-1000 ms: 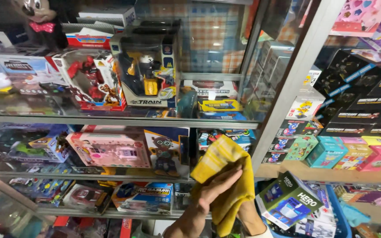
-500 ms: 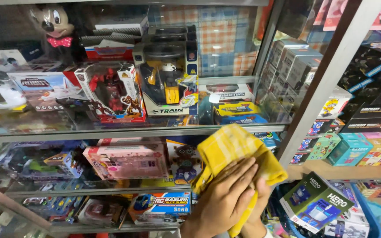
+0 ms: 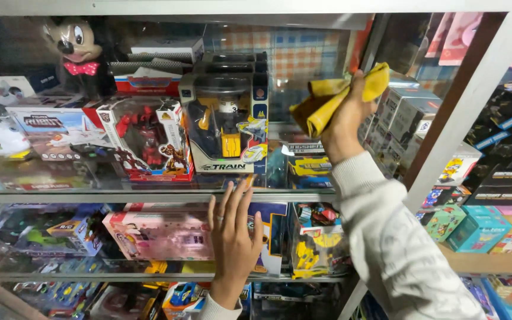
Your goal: Cleaning and organizing various toy boxes on the shelves of a toy store using a yellow cloth.
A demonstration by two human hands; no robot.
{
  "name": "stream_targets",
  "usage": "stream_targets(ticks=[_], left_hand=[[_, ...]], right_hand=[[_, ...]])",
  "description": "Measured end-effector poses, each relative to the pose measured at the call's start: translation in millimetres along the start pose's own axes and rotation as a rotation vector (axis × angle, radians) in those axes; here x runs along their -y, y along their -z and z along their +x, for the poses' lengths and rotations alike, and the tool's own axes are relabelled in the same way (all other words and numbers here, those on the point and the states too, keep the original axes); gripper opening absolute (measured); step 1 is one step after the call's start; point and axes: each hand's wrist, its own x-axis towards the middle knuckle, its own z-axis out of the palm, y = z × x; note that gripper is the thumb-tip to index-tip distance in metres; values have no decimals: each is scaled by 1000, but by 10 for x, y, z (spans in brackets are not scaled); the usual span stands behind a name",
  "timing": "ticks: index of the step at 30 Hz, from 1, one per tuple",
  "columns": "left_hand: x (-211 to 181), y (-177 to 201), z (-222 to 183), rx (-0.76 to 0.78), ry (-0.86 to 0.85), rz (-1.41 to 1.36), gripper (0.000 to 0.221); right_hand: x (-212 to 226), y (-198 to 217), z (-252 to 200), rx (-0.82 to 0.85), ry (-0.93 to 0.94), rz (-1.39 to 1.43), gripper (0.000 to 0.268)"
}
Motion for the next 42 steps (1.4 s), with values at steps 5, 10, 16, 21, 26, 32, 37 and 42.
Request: stream_targets(ticks=[5, 10, 16, 21, 26, 32, 37, 42], left_hand=[[63, -174, -54, 36, 34, 102, 56], [53, -288, -88, 23, 38, 194, 58], [108, -439, -142, -27, 46, 223, 56], [109, -497, -143, -45, 50, 238, 55], [128, -533, -168, -58, 46, 248, 55], [148, -580, -156, -87, 41, 196, 59], [175, -587, -173, -65, 53, 233, 56], [167, -564, -219, -41, 49, 246, 56]], right_hand=[[-497, -132, 586, -83, 530, -391, 64], [-705, -495, 775, -185, 425, -891, 100], [-870, -719, 504, 173, 631, -1249, 100], [-1113, -18, 1004, 527, 1311, -1763, 71], [-487, 140, 1202, 635, 1653, -2128, 86], [-874, -217, 1073, 647, 1131, -1827, 78], [-791, -50, 1047, 849, 1628, -1939, 84], [-338, 78, 1111, 926, 1281, -2039, 80]])
